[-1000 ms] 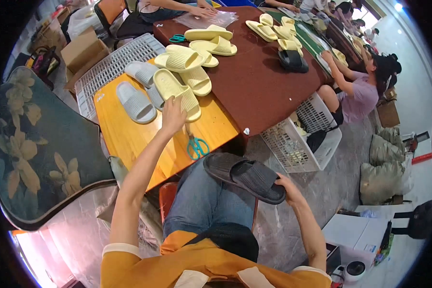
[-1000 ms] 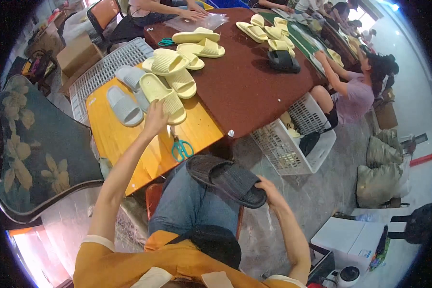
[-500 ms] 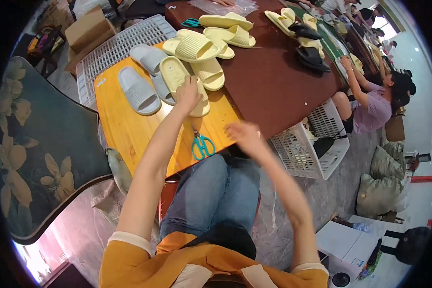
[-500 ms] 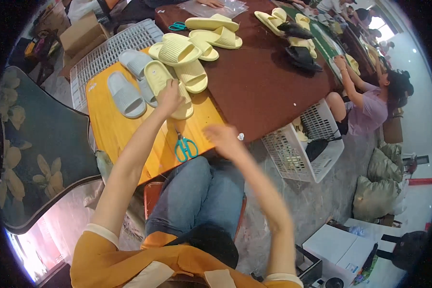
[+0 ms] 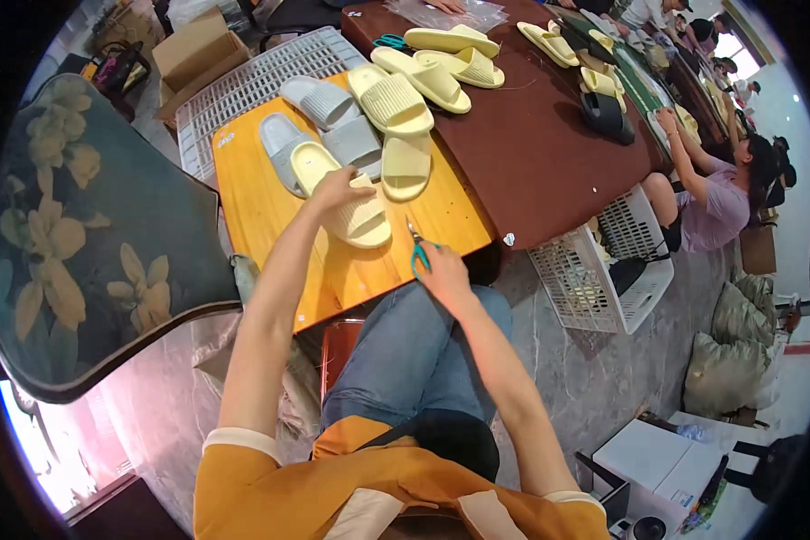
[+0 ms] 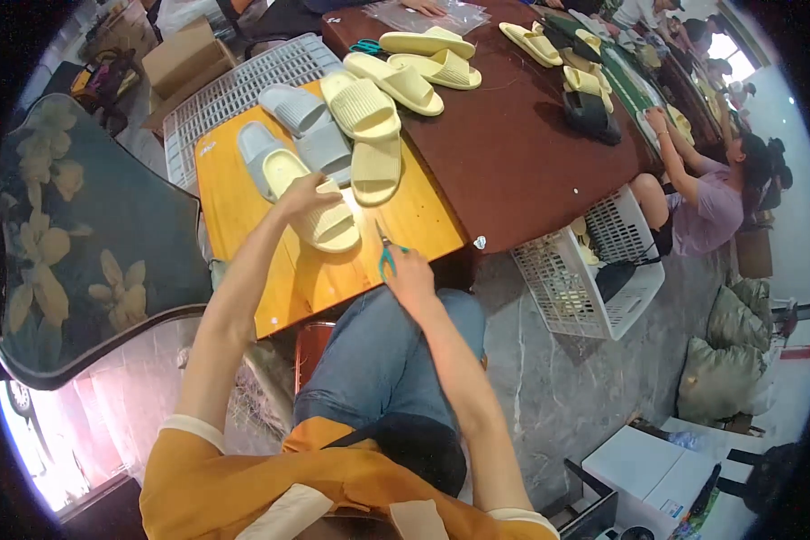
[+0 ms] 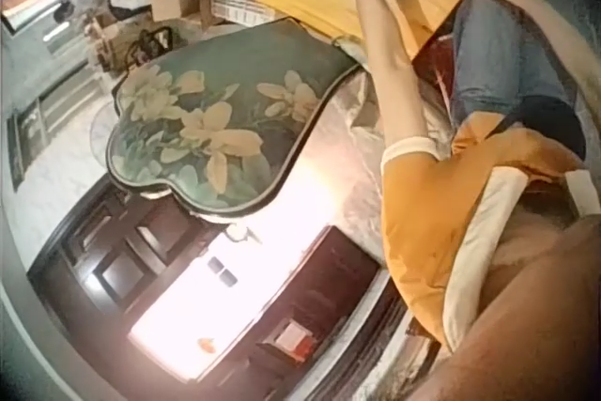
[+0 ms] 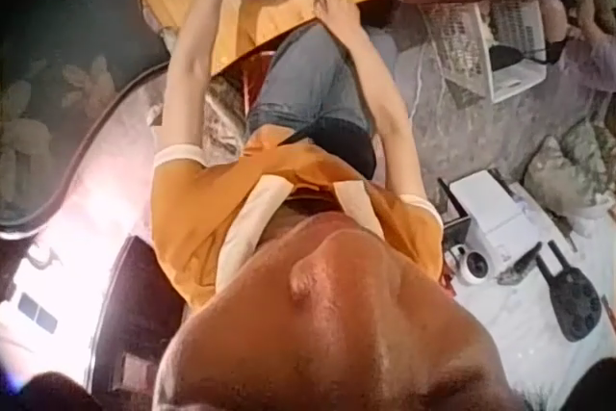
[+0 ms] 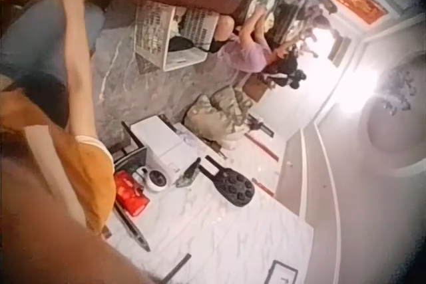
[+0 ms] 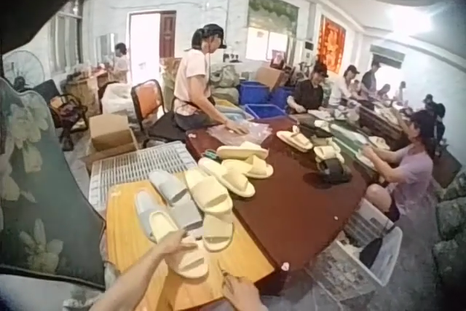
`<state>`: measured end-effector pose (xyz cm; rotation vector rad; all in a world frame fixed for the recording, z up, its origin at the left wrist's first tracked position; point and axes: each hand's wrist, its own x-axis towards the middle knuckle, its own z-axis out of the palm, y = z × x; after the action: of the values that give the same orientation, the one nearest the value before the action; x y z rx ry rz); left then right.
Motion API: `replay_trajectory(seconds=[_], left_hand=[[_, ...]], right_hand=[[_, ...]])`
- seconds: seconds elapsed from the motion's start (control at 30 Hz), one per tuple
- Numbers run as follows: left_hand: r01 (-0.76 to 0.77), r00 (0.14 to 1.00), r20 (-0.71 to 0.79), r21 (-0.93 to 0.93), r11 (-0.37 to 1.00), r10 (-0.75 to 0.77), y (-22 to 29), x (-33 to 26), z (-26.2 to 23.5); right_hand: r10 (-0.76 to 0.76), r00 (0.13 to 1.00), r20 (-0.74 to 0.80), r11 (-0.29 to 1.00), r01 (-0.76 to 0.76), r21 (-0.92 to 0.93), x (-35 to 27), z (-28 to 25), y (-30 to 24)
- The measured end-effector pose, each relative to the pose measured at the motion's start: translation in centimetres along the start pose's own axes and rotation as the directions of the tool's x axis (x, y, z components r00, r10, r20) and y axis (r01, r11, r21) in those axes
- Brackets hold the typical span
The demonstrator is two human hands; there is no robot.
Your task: Trim excess foam and inspect pairs of slippers at a factory workstation using scissors.
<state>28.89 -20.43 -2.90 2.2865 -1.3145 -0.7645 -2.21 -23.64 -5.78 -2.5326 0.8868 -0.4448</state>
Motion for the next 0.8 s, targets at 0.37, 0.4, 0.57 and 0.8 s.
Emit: replay_trajectory(seconds=[0.37, 0.4, 0.57, 0.8], left_hand=[[-0.242, 0.922, 0.140, -0.520, 0.819, 0.362, 5.5, -19.6, -1.3], [-0.178, 0.922, 0.186, -0.577, 0.797, 0.340, 7.1, -21.4, -1.0], [-0.075, 0.918, 0.136, -0.863, 0.500, 0.373, 7.8, -27.3, 0.3], [-0.109, 0.881, 0.121, -0.889, 0.444, 0.458, 9.1, -32.0, 4.0]], right_hand=[[0.330, 0.906, 0.267, 0.623, -0.421, 0.659, -11.4, -14.1, 0.1], [0.323, 0.911, 0.256, 0.581, -0.404, 0.706, -12.2, -14.6, -0.4], [0.303, 0.920, 0.250, 0.476, -0.373, 0.797, -15.0, -15.1, -4.1], [0.255, 0.956, 0.145, 0.551, -0.266, 0.791, -16.2, -13.6, -7.4]])
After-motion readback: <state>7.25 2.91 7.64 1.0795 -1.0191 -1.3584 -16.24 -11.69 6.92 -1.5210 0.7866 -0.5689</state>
